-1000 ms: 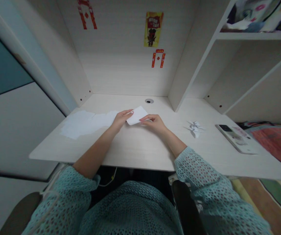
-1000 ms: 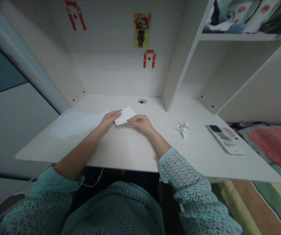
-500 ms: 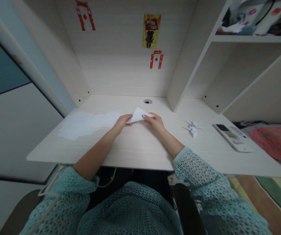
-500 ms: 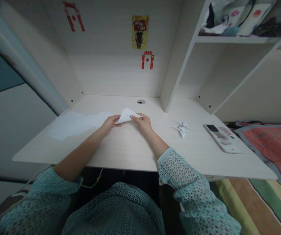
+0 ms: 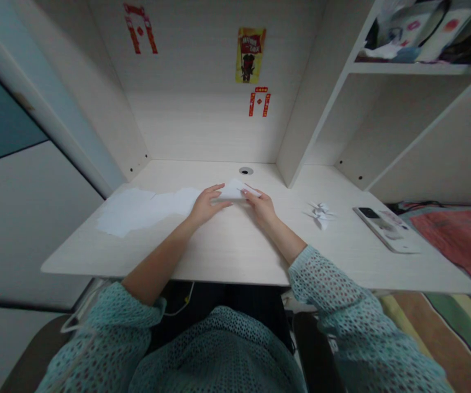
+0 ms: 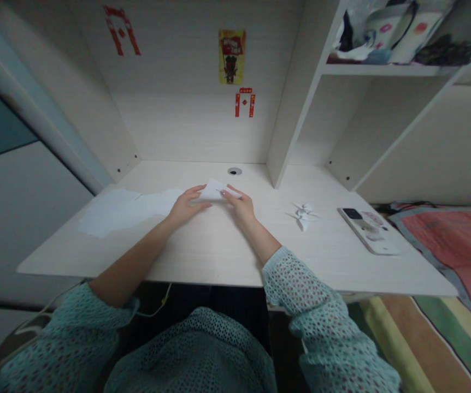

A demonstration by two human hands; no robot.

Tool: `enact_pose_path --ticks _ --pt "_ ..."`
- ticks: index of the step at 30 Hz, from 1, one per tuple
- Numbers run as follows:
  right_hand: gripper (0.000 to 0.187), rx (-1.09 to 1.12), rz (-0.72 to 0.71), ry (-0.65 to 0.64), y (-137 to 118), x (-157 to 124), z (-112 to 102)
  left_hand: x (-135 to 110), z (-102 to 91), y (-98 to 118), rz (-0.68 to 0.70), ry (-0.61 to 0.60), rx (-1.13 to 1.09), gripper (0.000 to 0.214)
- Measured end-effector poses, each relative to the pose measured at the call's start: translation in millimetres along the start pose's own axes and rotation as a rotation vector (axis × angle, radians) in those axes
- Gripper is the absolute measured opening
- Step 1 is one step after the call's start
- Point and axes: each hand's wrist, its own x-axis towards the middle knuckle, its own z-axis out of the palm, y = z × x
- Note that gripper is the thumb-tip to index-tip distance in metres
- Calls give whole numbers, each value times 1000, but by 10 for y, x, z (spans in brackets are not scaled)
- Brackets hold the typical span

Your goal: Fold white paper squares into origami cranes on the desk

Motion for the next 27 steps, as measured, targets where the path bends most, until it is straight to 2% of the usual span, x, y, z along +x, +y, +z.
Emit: enact_pose_path --ticks 1,4,8,11,14,17,19,23,27 --pt "44 -17 -33 15 -16 15 -18 7 -13 -6 -4 25 37 32" --pt "34 -156 -125 -32 -59 60 -78 20 -63 -19 -117 53 113 37" --pt "37 -308 -116 -115 -30 116 -146 36 -146 -81 -224 39 196 42" --pt "40 -335 -118 -162 9 153 -191 67 -224 -173 -323 -24 111 42" --pt "47 -287 -154 -211 -37 164 -229 104 -293 -269 -436 13 -15 43" --pt "51 -228 -203 -377 -150 124 -230 123 -318 -330 -512 42 -159 45" --pt "48 -282 -229 -432 -205 79 -207 124 -311 -348 -534 19 -200 45" --pt "34 -362 -177 -404 -174 17 -152 115 -292 -347 -554 -39 -218 46" --pt "28 -354 -99 -268 -72 18 -134 97 -278 -320 -587 -82 -234 46"
